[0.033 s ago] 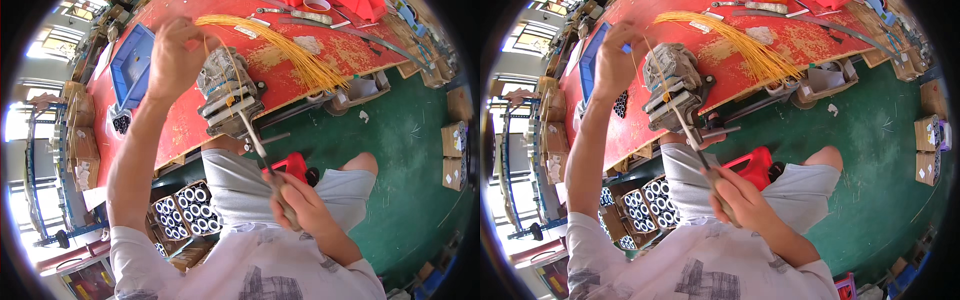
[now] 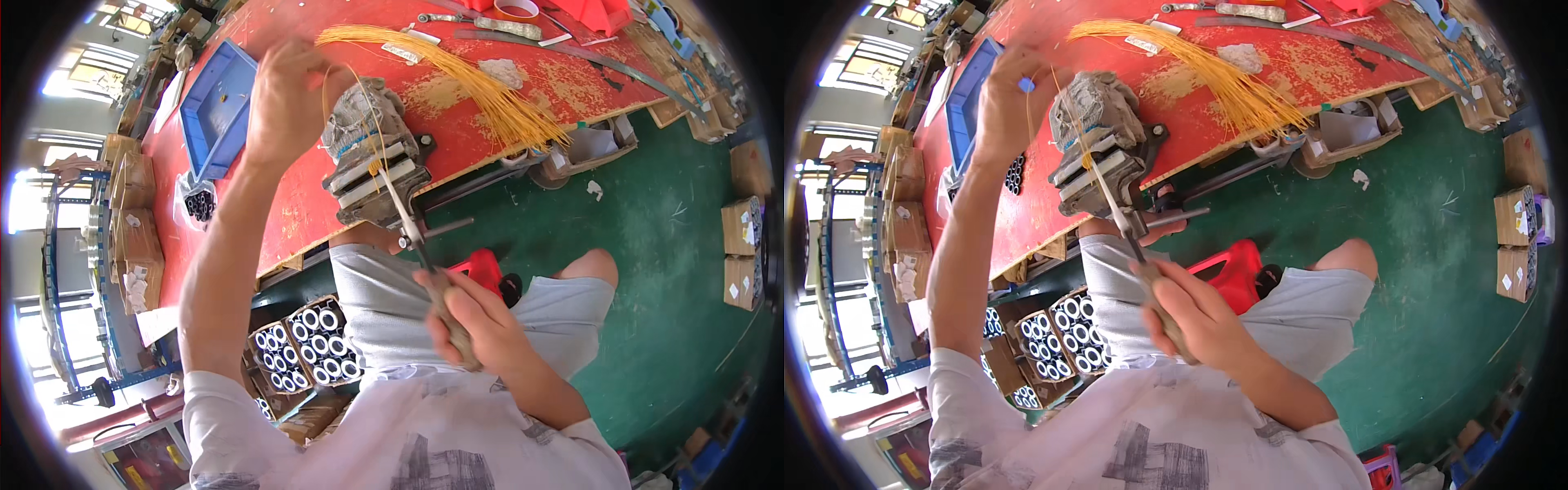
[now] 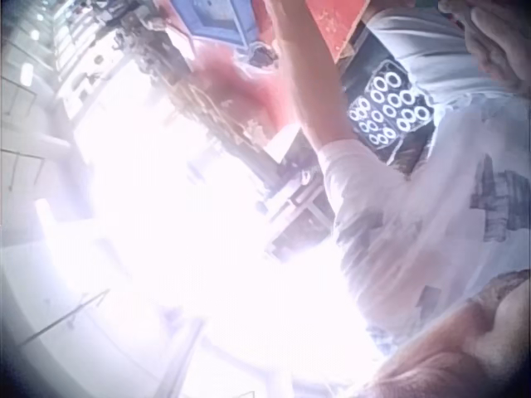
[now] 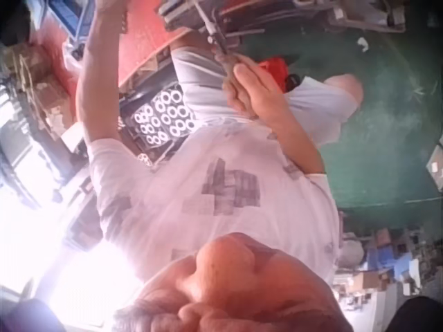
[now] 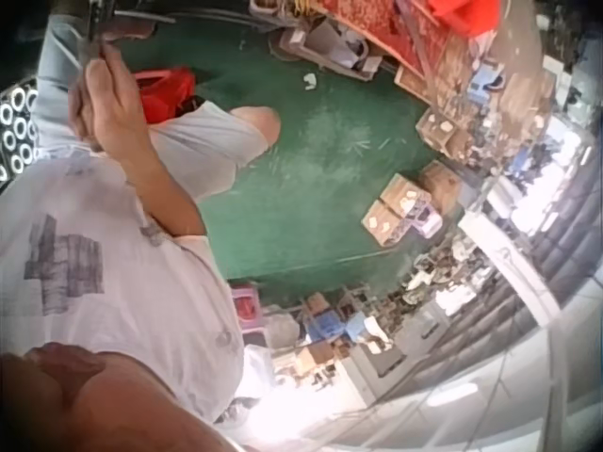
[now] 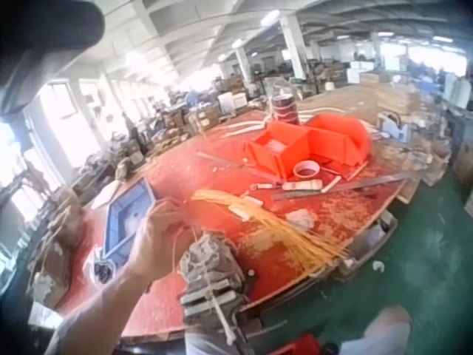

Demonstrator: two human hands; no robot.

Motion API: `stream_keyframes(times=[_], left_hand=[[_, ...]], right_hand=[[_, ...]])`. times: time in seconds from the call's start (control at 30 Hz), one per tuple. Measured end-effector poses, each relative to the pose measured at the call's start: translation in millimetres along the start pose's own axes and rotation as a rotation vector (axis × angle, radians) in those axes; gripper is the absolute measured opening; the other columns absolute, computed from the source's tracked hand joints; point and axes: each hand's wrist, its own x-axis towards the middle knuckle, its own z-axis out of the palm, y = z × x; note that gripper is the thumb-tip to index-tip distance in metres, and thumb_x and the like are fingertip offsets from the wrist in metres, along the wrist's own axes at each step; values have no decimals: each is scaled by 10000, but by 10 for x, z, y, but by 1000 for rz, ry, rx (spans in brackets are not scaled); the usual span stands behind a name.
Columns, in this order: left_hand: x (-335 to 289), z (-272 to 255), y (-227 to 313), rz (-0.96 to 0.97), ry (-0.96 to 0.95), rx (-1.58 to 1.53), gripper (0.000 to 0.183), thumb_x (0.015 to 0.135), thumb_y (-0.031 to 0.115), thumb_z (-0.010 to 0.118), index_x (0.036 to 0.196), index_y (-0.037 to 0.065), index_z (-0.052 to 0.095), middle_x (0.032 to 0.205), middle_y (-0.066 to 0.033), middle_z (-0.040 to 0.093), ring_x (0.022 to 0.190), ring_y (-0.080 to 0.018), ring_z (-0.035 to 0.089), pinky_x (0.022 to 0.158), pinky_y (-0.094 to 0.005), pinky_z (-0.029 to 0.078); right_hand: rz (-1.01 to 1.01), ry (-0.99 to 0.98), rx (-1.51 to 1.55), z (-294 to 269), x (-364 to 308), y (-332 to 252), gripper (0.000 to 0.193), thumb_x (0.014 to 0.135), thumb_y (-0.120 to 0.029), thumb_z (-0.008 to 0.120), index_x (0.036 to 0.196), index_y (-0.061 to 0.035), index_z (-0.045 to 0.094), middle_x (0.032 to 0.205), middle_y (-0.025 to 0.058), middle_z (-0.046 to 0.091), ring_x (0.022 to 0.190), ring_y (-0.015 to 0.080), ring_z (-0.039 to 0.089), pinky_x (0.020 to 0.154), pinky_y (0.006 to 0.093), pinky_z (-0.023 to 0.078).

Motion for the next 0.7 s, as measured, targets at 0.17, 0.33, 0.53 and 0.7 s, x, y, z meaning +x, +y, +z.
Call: stream_keyframes(times=[0.17, 0.33, 0.53, 0.7], left_hand=[[-376, 357, -328, -227, -60, -118, 236, 749, 222, 814, 778, 15, 706, 881, -120, 669, 906, -311, 622, 821, -401, 480], [-363, 249, -123, -370, -127, -159, 244, 772, 230, 789, 789, 2, 704, 914, -133, 669, 927, -298, 628, 829, -384, 483], [-506, -279, 393, -66, -97, -120, 337, 688, 214, 850, 962, 64, 724, 984, -100, 643, 1040, -313, 598, 900, -425, 475], [-291, -264, 638, 346, -154, -3, 264, 659, 45, 827, 886, 64, 694, 949, -69, 617, 1137, -335, 548, 920, -456, 450]], right_hand=[[-160, -2, 118, 228, 455, 77, 435, 1075, -334, 379, 1383, -36, 454, 756, 64, 556, 539, 113, 501, 499, 255, 405], [-181, 31, -174, -71, 102, 173, 398, 1065, -242, 383, 1382, -7, 430, 691, 32, 509, 528, 85, 445, 506, 240, 375], [-89, 89, -215, -155, -379, 148, 381, 1018, -125, 357, 1367, -7, 455, 675, 37, 497, 534, 96, 442, 514, 253, 378], [-26, 61, -300, -179, -692, 66, 385, 1025, -130, 361, 1380, -9, 449, 702, 40, 524, 548, 97, 468, 525, 253, 393]])
